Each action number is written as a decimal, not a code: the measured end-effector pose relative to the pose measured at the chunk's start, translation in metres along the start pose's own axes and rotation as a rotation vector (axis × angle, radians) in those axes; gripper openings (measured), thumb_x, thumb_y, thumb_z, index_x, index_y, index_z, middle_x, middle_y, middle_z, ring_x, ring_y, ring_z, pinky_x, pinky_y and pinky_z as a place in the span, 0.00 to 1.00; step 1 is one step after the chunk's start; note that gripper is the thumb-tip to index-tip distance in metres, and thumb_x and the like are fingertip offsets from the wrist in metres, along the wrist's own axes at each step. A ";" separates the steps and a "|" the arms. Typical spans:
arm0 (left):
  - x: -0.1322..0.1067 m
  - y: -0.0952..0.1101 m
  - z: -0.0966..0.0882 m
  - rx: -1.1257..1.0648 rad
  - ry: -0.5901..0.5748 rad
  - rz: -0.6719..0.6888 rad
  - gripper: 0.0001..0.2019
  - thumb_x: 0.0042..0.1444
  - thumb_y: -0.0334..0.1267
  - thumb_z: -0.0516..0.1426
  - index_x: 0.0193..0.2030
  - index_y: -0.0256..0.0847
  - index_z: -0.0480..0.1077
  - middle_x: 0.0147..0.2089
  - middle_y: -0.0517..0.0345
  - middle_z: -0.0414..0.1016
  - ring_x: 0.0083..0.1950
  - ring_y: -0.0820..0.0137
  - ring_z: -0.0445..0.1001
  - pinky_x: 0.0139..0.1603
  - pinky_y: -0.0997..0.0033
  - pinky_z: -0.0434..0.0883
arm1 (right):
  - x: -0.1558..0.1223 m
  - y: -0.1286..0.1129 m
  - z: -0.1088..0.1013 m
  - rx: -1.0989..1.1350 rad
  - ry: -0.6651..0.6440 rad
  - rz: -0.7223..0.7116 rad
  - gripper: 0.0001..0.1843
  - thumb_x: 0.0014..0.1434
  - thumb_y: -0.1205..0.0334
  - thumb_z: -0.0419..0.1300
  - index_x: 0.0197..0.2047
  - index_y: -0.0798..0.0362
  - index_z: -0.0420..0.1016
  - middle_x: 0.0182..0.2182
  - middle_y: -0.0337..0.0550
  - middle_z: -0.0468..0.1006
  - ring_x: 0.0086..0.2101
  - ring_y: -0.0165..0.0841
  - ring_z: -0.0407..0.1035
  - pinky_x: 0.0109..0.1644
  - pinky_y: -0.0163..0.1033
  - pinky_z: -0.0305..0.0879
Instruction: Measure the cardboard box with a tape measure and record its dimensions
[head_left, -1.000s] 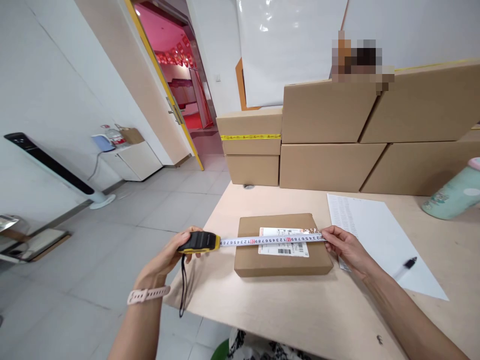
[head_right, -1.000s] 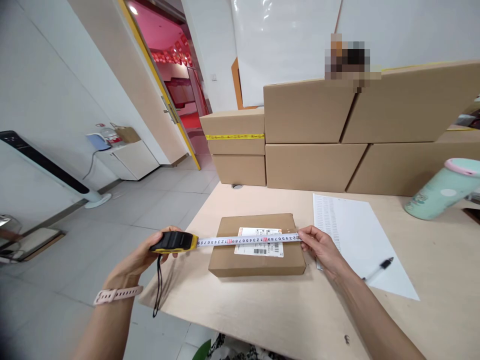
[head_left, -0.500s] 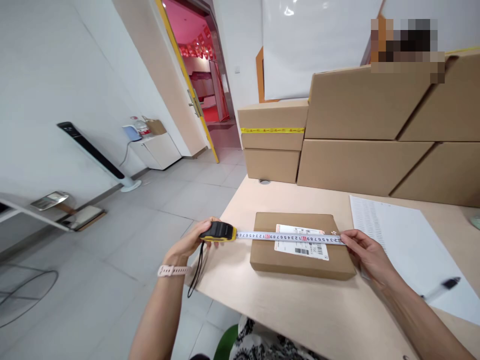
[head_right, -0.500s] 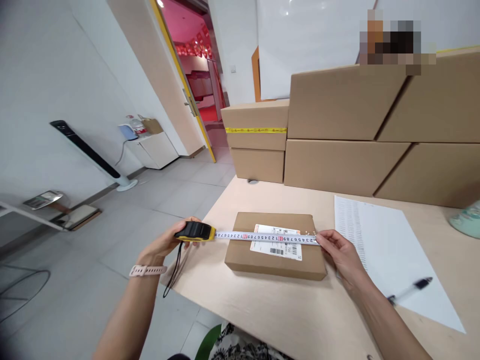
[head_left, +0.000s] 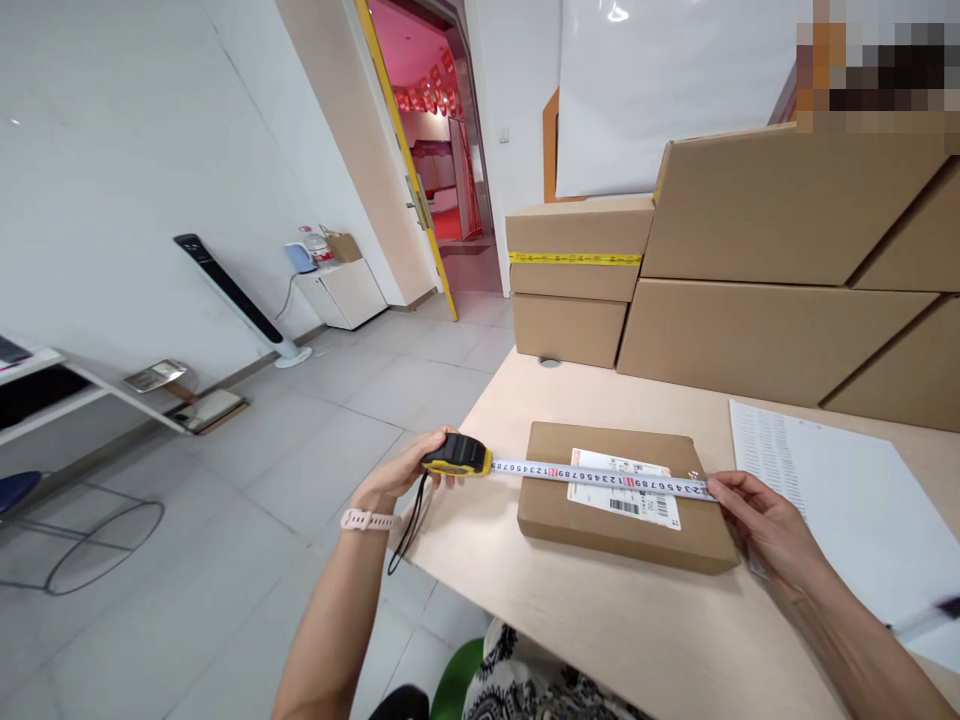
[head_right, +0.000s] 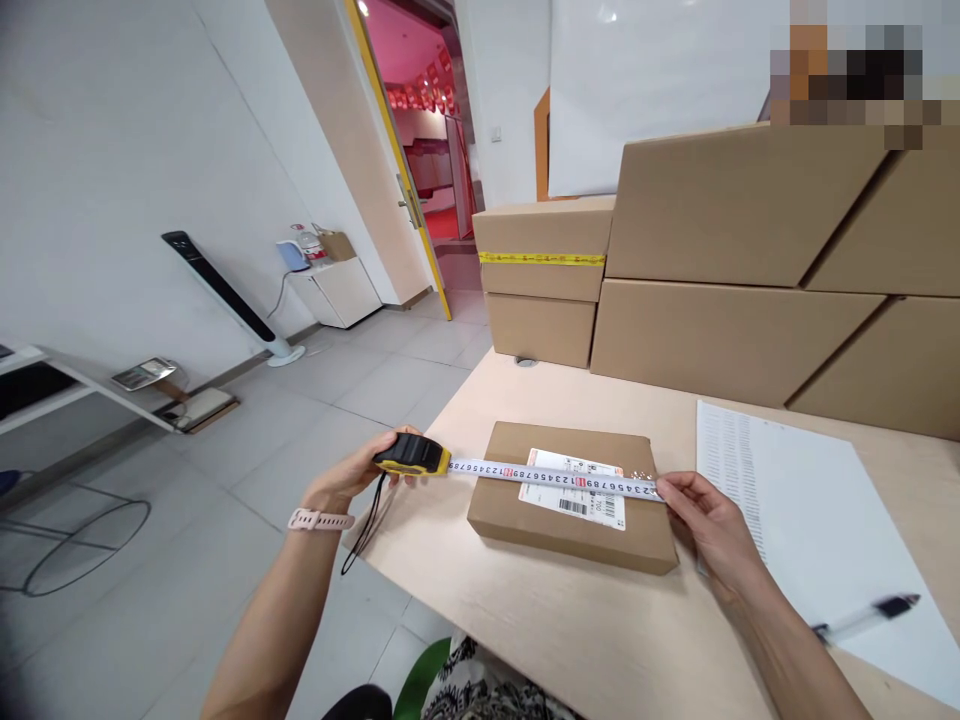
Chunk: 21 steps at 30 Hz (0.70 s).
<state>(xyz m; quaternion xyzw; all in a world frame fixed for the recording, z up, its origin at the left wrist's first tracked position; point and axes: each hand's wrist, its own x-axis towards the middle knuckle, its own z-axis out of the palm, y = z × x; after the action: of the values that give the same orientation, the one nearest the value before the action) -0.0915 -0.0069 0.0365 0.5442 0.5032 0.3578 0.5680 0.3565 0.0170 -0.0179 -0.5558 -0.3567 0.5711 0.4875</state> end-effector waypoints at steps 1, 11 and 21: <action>0.001 -0.001 0.000 -0.001 0.000 -0.002 0.28 0.54 0.60 0.52 0.44 0.33 0.67 0.29 0.50 0.77 0.28 0.65 0.75 0.21 0.75 0.66 | -0.001 0.000 0.000 0.006 0.003 0.006 0.19 0.39 0.50 0.73 0.31 0.51 0.76 0.31 0.39 0.78 0.31 0.30 0.70 0.30 0.29 0.68; 0.002 -0.004 -0.001 0.003 0.015 0.005 0.28 0.54 0.61 0.52 0.42 0.33 0.67 0.27 0.50 0.76 0.27 0.65 0.76 0.22 0.75 0.68 | 0.001 0.002 -0.001 0.035 -0.018 0.040 0.18 0.40 0.50 0.73 0.32 0.50 0.76 0.32 0.37 0.78 0.32 0.28 0.69 0.30 0.25 0.67; 0.002 -0.007 -0.003 -0.010 0.004 -0.002 0.27 0.56 0.59 0.51 0.43 0.33 0.68 0.32 0.46 0.78 0.29 0.64 0.77 0.22 0.74 0.68 | 0.004 0.005 -0.004 -0.003 -0.025 0.015 0.18 0.41 0.49 0.72 0.32 0.50 0.77 0.31 0.38 0.77 0.31 0.28 0.68 0.30 0.26 0.67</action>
<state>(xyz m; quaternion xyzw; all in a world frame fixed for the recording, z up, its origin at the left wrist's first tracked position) -0.0948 -0.0055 0.0300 0.5402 0.5029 0.3608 0.5702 0.3595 0.0193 -0.0244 -0.5520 -0.3592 0.5811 0.4781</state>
